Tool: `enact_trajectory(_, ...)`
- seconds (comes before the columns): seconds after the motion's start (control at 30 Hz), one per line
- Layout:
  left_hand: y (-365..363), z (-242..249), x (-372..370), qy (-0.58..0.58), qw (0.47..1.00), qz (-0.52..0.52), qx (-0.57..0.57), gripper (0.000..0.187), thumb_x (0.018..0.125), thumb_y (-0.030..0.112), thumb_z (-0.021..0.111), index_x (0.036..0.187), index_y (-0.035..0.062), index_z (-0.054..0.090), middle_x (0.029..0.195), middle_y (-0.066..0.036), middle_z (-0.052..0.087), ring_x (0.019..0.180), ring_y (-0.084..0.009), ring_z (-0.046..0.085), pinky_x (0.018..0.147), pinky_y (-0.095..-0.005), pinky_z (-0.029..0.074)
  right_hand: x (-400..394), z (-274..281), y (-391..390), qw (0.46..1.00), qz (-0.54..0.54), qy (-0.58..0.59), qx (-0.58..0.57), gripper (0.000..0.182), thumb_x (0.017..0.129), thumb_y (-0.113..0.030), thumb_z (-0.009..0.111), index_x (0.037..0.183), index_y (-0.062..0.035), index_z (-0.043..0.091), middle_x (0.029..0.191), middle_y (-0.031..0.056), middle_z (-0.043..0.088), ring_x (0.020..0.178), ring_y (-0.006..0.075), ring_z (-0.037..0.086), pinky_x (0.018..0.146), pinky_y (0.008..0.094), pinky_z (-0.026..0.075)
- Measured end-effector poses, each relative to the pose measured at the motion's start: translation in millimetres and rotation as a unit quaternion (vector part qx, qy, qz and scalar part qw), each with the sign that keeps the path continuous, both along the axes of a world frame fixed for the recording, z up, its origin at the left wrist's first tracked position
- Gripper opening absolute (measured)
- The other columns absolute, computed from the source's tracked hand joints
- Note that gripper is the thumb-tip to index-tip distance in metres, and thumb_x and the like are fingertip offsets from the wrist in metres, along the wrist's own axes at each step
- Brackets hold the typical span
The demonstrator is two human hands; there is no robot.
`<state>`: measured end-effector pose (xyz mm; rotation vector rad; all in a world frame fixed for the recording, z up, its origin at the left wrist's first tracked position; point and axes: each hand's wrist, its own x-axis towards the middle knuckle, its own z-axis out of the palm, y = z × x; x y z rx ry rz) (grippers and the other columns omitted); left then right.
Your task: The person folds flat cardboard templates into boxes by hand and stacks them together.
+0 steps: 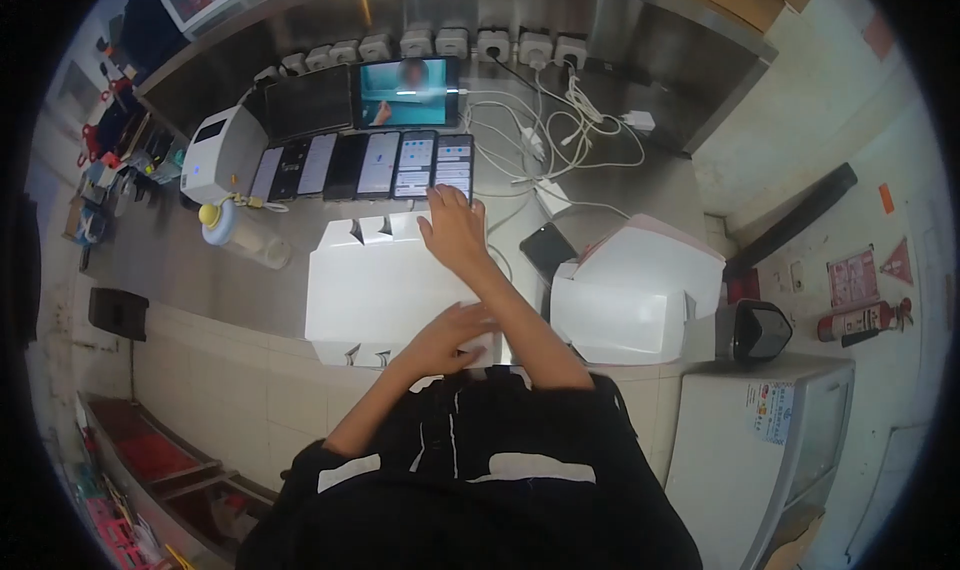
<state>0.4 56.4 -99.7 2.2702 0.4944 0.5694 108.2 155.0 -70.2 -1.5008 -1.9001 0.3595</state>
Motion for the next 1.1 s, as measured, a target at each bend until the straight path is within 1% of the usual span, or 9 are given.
enact_trajectory(0.1,-9,-14,-30,-0.018,0.971,0.201,-0.128,0.033,0.081,0.015,0.05,0.113,0.0071,0.052,0.114,-0.012,0.054,0.109,-0.0313,0.047,0.096,-0.0396,0.032,-16,-40,24,0.969,-0.03,-0.181,-0.166,0.054,0.078,-0.033,0.058,0.123,-0.0069,0.043,0.125,0.0106,0.045,0.118,0.026,0.04,0.091,0.0629,0.023)
enact_trajectory(0.27,2,-32,-49,-0.187,0.822,0.403,-0.357,0.037,0.086,0.025,0.045,0.117,0.0047,0.048,0.108,-0.01,0.058,0.101,-0.0205,0.053,0.088,-0.0309,0.036,-25,-63,-28,0.977,-0.063,-0.202,-0.004,0.069,0.077,-0.028,0.06,0.136,-0.0117,0.028,0.139,0.0086,0.028,0.129,0.024,0.026,0.093,0.063,0.018)
enact_trajectory(0.4,31,-30,-38,-0.187,0.768,0.419,-0.446,0.045,0.089,0.038,0.041,0.119,0.005,0.044,0.112,-0.011,0.055,0.1,-0.0201,0.052,0.087,-0.0339,0.037,-13,-66,-33,0.973,-0.036,-0.223,0.039,0.041,0.077,-0.018,0.057,0.117,-0.0127,0.049,0.125,0.0057,0.044,0.118,0.0192,0.039,0.093,0.053,0.022)
enact_trajectory(0.5,45,-18,-22,-0.331,0.609,0.436,-0.574,0.04,0.089,0.031,0.047,0.119,0.0046,0.04,0.119,-0.011,0.047,0.1,-0.0206,0.051,0.088,-0.0359,0.04,-11,-55,-45,0.985,0.016,-0.171,0.022,0.023,0.077,-0.014,0.056,0.1,-0.0135,0.057,0.115,0.0043,0.051,0.111,0.0167,0.045,0.092,0.0477,0.025)
enact_trajectory(0.67,24,29,-16,-0.504,0.579,0.408,-0.494,0.026,0.09,0.005,0.039,0.116,0.0062,0.039,0.111,-0.008,0.049,0.101,-0.0187,0.052,0.084,-0.0318,0.045,-11,25,-88,0.972,0.005,-0.02,0.236,0.021,0.073,-0.002,0.057,0.092,-0.0081,0.059,0.1,0.0088,0.056,0.102,0.0185,0.049,0.093,0.041,0.026)
enact_trajectory(0.77,0,55,-13,-0.546,0.596,0.347,-0.476,0.027,0.089,0.009,0.042,0.116,0.0054,0.04,0.111,-0.008,0.049,0.101,-0.0184,0.052,0.084,-0.0305,0.045,-8,41,-91,0.888,-0.182,0.297,0.299,0.024,0.073,0.005,0.052,0.094,-0.0024,0.057,0.097,0.0138,0.056,0.098,0.0246,0.052,0.089,0.0377,0.035)
enact_trajectory(0.83,-11,66,-6,-0.502,0.656,0.391,-0.407,0.029,0.091,0.013,0.04,0.119,0.0067,0.035,0.113,-0.008,0.048,0.102,-0.0189,0.052,0.082,-0.0319,0.047,8,28,-98,0.926,-0.062,0.348,0.131,0.026,0.073,0.007,0.051,0.097,0.0004,0.057,0.101,0.0128,0.056,0.095,0.0265,0.055,0.082,0.0357,0.044)
enact_trajectory(0.97,-23,91,-6,-0.485,0.696,0.387,-0.361,0.029,0.094,0.015,0.035,0.121,0.0043,0.032,0.114,-0.012,0.048,0.104,-0.022,0.053,0.082,-0.0338,0.049,22,50,-98,0.95,0.094,0.014,0.299,0.035,0.067,0.001,0.055,0.101,-0.0022,0.061,0.1,0.0091,0.057,0.089,0.024,0.057,0.073,0.035,0.047)
enact_trajectory(1.1,-28,95,-12,-0.435,0.74,0.389,-0.333,0.03,0.094,0.015,0.035,0.121,0.0029,0.031,0.115,-0.015,0.047,0.103,-0.0224,0.054,0.082,-0.0342,0.049,39,69,-103,0.944,0.147,-0.07,0.288,0.034,0.061,0.004,0.057,0.093,-0.0038,0.066,0.094,0.0072,0.058,0.086,0.0232,0.057,0.074,0.0312,0.046)
